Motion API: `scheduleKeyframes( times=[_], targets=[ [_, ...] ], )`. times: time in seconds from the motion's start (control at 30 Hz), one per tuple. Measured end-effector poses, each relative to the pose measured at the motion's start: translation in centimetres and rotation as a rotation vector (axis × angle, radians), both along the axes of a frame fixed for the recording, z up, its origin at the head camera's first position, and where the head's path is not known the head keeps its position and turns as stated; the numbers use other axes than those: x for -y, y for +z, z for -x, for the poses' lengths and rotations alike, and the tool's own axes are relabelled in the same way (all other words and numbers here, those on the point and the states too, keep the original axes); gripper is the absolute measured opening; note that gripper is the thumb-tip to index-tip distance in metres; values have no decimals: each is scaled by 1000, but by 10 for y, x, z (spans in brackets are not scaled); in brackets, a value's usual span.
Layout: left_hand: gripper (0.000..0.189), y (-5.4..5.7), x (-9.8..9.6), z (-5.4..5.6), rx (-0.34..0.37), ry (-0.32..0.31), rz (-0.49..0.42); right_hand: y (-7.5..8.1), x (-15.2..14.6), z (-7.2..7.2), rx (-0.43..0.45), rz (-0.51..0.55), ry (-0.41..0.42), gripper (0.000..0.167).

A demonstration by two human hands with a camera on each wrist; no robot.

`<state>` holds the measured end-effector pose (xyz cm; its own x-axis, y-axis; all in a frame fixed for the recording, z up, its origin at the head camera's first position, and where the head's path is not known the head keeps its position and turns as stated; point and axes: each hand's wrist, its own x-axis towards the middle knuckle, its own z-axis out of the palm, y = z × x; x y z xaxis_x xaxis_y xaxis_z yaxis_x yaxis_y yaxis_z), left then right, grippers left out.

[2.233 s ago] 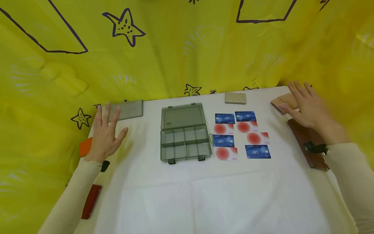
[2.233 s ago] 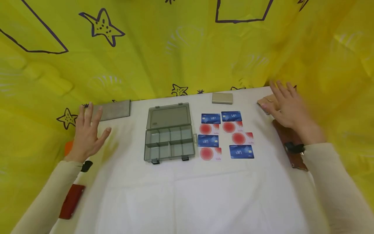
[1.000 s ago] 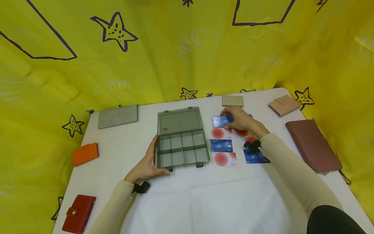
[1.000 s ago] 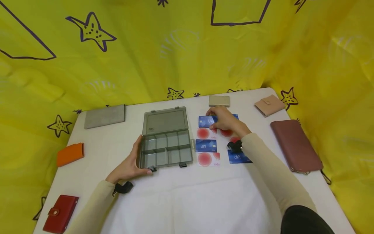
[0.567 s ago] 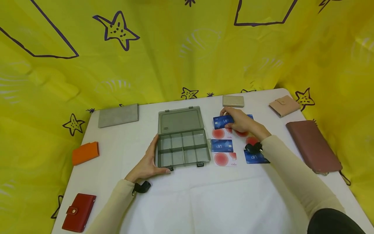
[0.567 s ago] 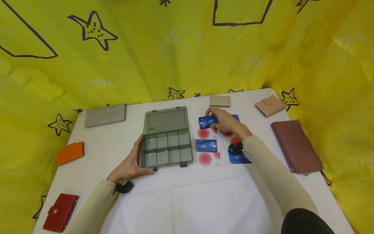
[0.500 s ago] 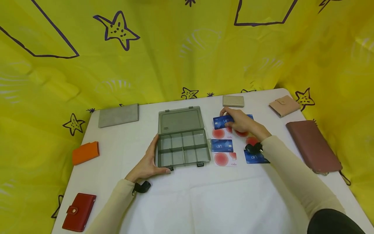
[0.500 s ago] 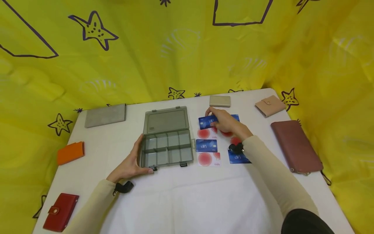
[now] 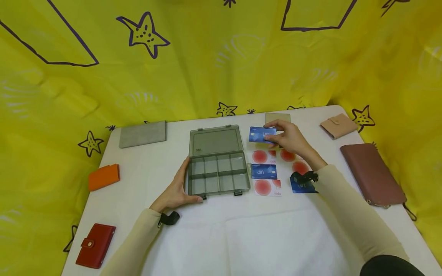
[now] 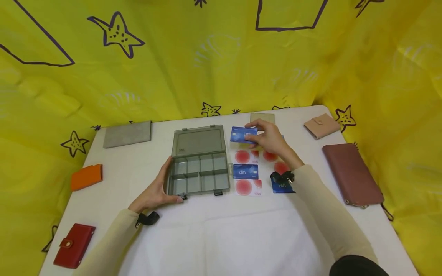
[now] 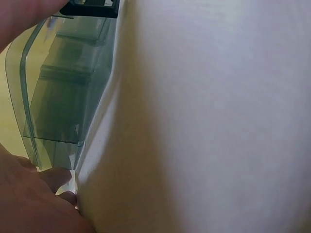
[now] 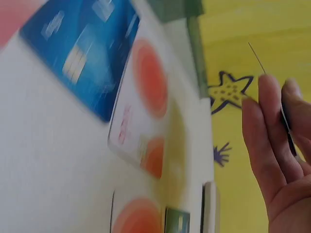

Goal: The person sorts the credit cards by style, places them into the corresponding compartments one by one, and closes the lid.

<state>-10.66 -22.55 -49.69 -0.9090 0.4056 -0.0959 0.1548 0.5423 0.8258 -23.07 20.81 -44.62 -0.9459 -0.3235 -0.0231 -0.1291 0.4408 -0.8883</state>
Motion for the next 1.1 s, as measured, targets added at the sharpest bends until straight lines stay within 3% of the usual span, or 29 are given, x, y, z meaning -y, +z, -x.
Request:
scheduleKeyframes(
  times=[0.17,0.33,0.67,0.97,1.1],
  targets=[
    [147,1,0,0,8,2,2,6,8,-9,128,112,86,59],
    [146,1,1,0,5,4,5,5,22,-21,155,216,160,67],
    [146,0,2,1,-1,-4,-4,-5,41,-39,137,315,202,58],
    [146,-2,3,2,2,-4,-4,-3,62,-51,34,289,177,63],
    [146,-2,2,2,10,7,-8,-4,80,-60,-1,243,224,67]
  ],
)
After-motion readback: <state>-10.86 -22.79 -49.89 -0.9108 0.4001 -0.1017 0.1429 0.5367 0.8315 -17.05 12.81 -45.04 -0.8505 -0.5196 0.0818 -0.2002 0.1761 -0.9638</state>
